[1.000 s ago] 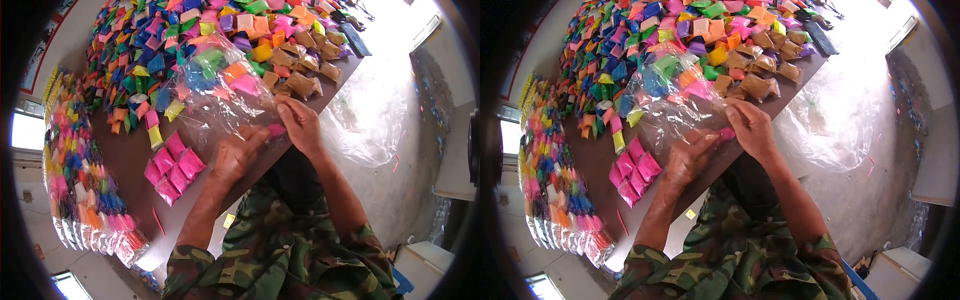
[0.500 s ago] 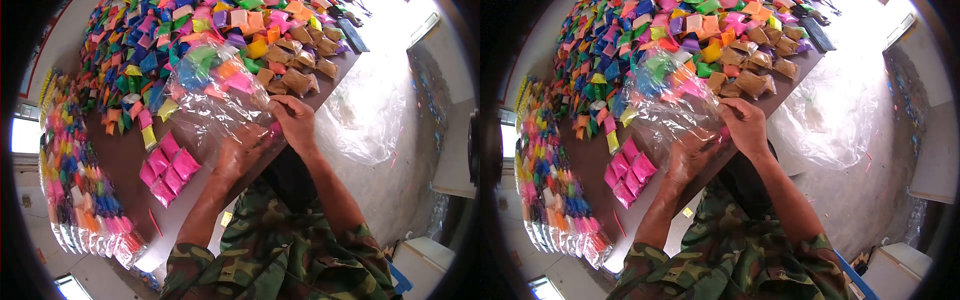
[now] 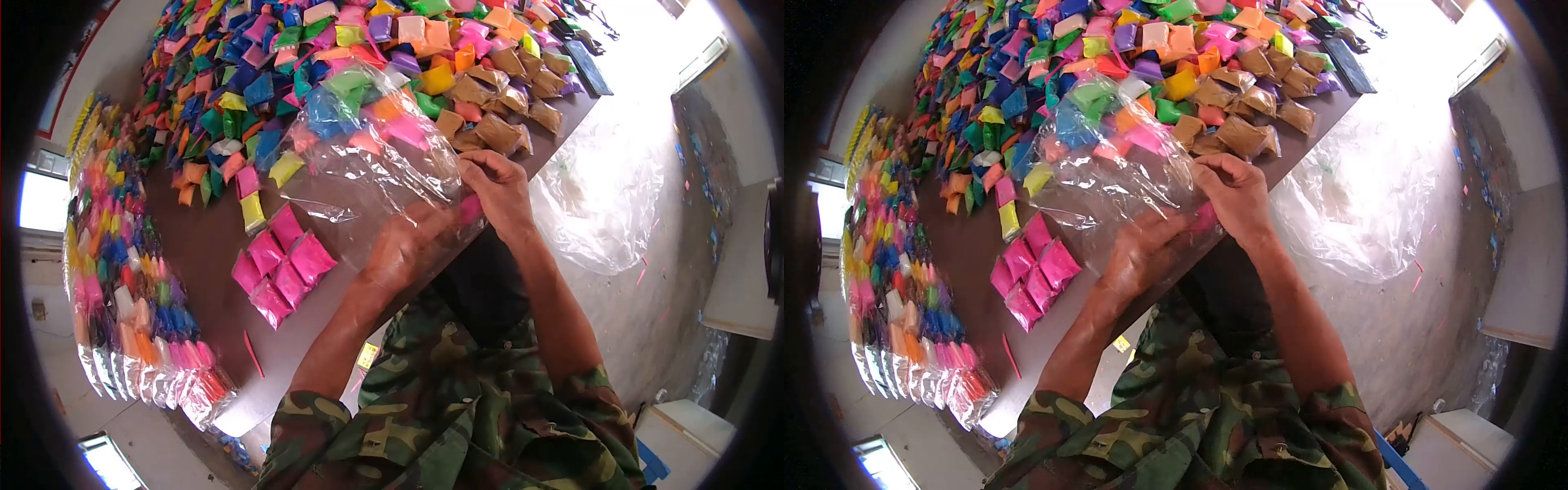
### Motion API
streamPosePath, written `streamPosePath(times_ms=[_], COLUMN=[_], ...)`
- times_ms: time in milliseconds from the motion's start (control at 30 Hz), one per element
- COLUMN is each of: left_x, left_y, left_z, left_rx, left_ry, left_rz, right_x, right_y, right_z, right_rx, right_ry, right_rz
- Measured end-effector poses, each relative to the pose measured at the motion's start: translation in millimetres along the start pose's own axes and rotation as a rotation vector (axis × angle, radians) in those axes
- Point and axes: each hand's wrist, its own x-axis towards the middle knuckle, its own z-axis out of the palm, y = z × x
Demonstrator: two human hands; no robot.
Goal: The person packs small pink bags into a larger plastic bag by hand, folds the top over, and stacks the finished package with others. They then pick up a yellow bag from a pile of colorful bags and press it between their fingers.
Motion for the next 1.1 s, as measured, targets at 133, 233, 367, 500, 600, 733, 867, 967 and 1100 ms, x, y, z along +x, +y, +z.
streamPosePath(times_ms=[133,233,367,500,600,733,867,967,1100], left_x=[-3,0,-7,-23,-44,-69,-81,-89,-80], left_y=[-9,-6,3,6,9,12,11,-8,-8], left_z=[2,-2,-11,-21,-42,-107,-157,-162,-169], left_rx=[-0.05,-0.009,0.064,0.073,0.198,0.405,0.612,0.601,0.421], left_ry=[-0.031,-0.052,-0.032,0.011,0.105,0.243,0.101,0.0,-0.03], left_rz=[-0.022,0.02,0.046,0.061,0.021,-0.177,-0.519,-0.542,-0.539], right_x=[-1,-4,-1,-3,0,-1,0,0,-3], right_y=[1,2,9,12,17,15,17,17,11], right_z=[2,3,6,5,3,5,5,5,5], right_rx=[-0.082,-0.213,-0.211,-0.188,-0.18,-0.18,-0.152,-0.167,-0.186], right_ry=[0.021,0.059,0.059,0.037,0.039,0.044,0.039,0.029,0.03], right_rz=[-0.06,-0.152,-0.212,-0.18,-0.179,-0.2,-0.2,-0.206,-0.185])
